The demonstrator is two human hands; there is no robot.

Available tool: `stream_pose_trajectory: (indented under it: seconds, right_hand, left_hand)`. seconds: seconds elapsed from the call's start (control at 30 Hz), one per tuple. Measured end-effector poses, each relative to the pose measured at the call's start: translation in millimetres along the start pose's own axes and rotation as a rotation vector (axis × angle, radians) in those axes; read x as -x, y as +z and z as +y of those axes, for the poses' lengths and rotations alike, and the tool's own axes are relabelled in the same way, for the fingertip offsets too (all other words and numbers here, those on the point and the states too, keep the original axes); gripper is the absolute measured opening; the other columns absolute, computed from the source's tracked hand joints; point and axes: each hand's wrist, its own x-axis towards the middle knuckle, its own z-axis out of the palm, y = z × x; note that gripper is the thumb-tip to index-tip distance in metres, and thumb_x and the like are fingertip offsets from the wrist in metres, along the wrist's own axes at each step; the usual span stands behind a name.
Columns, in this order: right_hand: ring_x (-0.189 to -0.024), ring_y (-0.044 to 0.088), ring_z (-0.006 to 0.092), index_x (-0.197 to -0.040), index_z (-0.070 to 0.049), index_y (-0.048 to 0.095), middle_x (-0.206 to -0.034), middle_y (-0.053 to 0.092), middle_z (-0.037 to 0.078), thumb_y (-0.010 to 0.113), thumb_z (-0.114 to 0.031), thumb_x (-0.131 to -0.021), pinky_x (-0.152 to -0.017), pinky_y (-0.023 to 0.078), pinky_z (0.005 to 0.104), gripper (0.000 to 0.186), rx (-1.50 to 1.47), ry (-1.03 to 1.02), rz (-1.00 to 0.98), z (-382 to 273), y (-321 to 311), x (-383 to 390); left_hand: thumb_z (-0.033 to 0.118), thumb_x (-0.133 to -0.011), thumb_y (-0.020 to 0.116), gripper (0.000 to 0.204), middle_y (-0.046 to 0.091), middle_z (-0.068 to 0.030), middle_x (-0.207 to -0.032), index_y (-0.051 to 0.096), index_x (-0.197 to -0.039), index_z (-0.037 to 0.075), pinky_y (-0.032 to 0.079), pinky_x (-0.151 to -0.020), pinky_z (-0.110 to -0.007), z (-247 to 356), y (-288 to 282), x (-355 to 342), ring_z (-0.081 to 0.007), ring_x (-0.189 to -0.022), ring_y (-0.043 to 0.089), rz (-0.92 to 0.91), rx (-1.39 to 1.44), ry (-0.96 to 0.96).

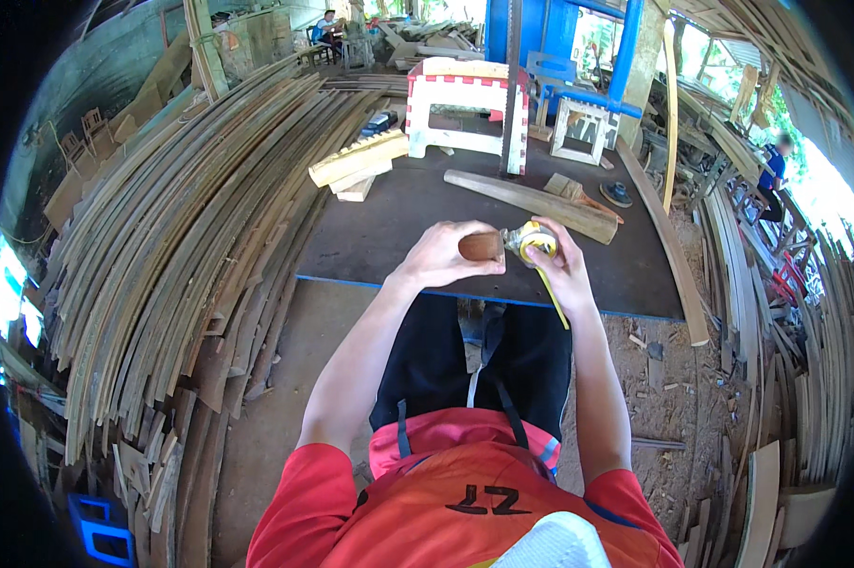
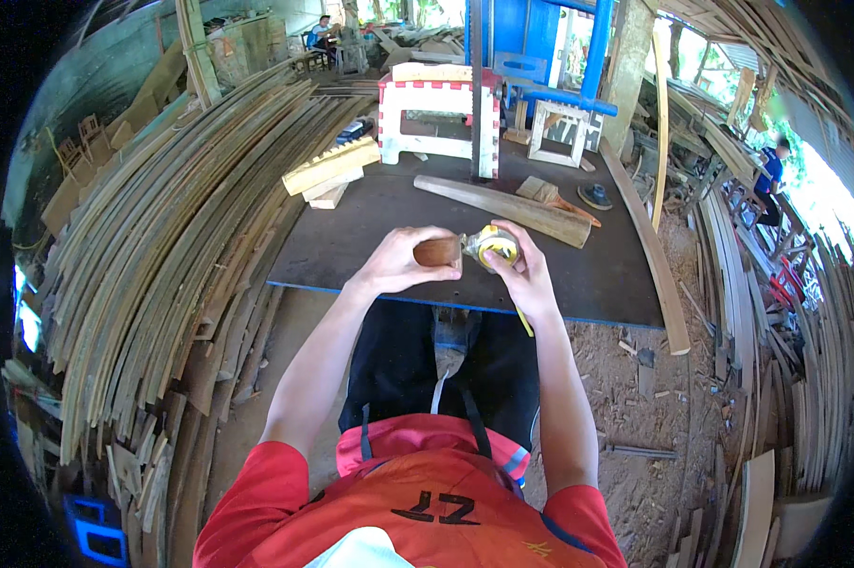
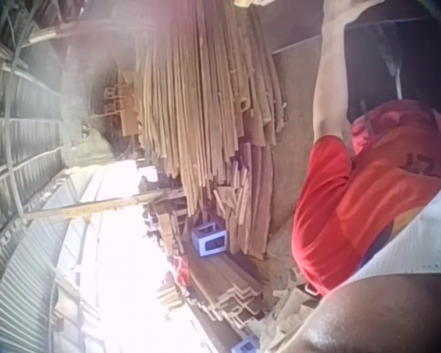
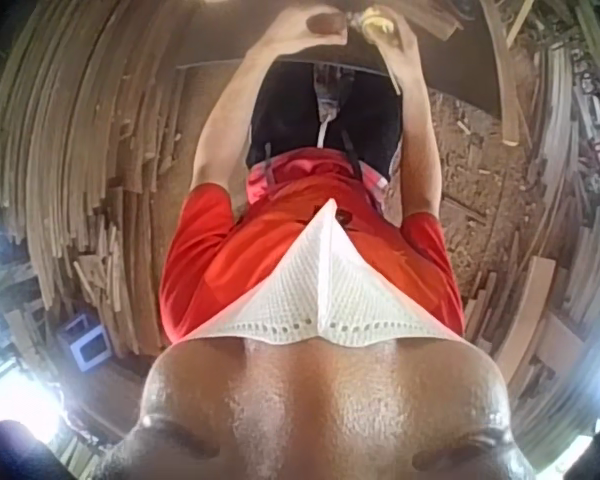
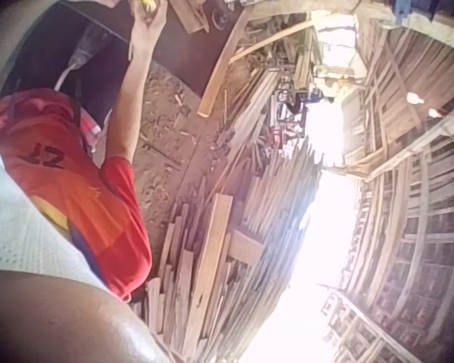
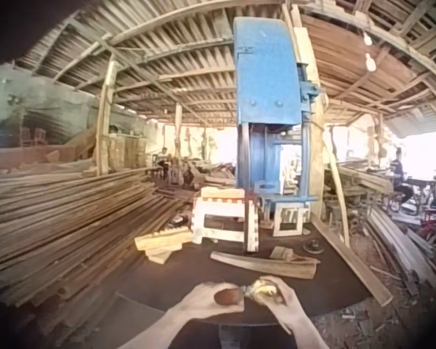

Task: Measuring a piece of wood with a tape measure and preparing to apply a substance with a brush.

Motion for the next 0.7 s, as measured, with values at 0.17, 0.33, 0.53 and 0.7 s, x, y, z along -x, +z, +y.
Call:
stream_pose_trajectory:
  seconds: [0.17, 0.33, 0.53, 0.7]
  right_hand:
    - [-0.111, 0.062, 0.0096, -0.14, -0.006, 0.058, -0.12, 0.067, 0.004, 0.074, -0.001, -0.095, -0.098, 0.05, 0.0264, 0.049, 0.055, -0.026, -0.015, -0.2, -0.6, -0.3]
    - [-0.111, 0.062, 0.0101, -0.14, -0.006, 0.058, -0.119, 0.067, 0.003, 0.075, -0.002, -0.095, -0.099, 0.049, 0.0276, 0.049, 0.057, -0.002, -0.01, 2.7, -1.4, -0.4]
    - [-0.112, 0.063, 0.0116, -0.14, -0.007, 0.058, -0.12, 0.068, 0.005, 0.074, -0.004, -0.095, -0.099, 0.049, 0.0284, 0.047, 0.088, -0.045, -0.062, 4.0, -0.6, -2.0]
    - [-0.114, 0.064, 0.0152, -0.136, -0.005, 0.06, -0.123, 0.069, 0.007, 0.073, -0.006, -0.096, -0.1, 0.05, 0.0302, 0.042, 0.395, -0.221, -0.159, 6.0, 1.4, -1.7]
  left_hand:
    - [0.039, -0.078, 0.092, 0.057, 0.078, -0.0129, -0.104, 0.072, -0.119, 0.005, 0.058, -0.088, -0.036, -1.5, -1.2, 1.1, -0.0245, -0.095, 0.076, 0.004, 0.141, -0.039]
    - [0.035, -0.079, 0.092, 0.057, 0.077, -0.0125, -0.106, 0.07, -0.123, 0.005, 0.058, -0.088, -0.035, -4.5, -1.4, 1.5, -0.0222, -0.097, 0.076, 0.042, 0.221, -0.078]
    - [0.025, -0.083, 0.09, 0.062, 0.075, -0.0134, -0.115, 0.064, -0.136, 0.006, 0.056, -0.093, -0.036, 1.4, -1.1, 3.3, -0.0218, -0.103, 0.073, 0.073, 0.214, 0.022]
    - [0.014, -0.089, 0.082, 0.055, 0.072, -0.0158, -0.122, 0.064, -0.14, 0.003, 0.052, -0.1, -0.036, 2.4, -6.6, 4.0, -0.0222, -0.11, 0.069, 0.008, 0.217, 0.102]
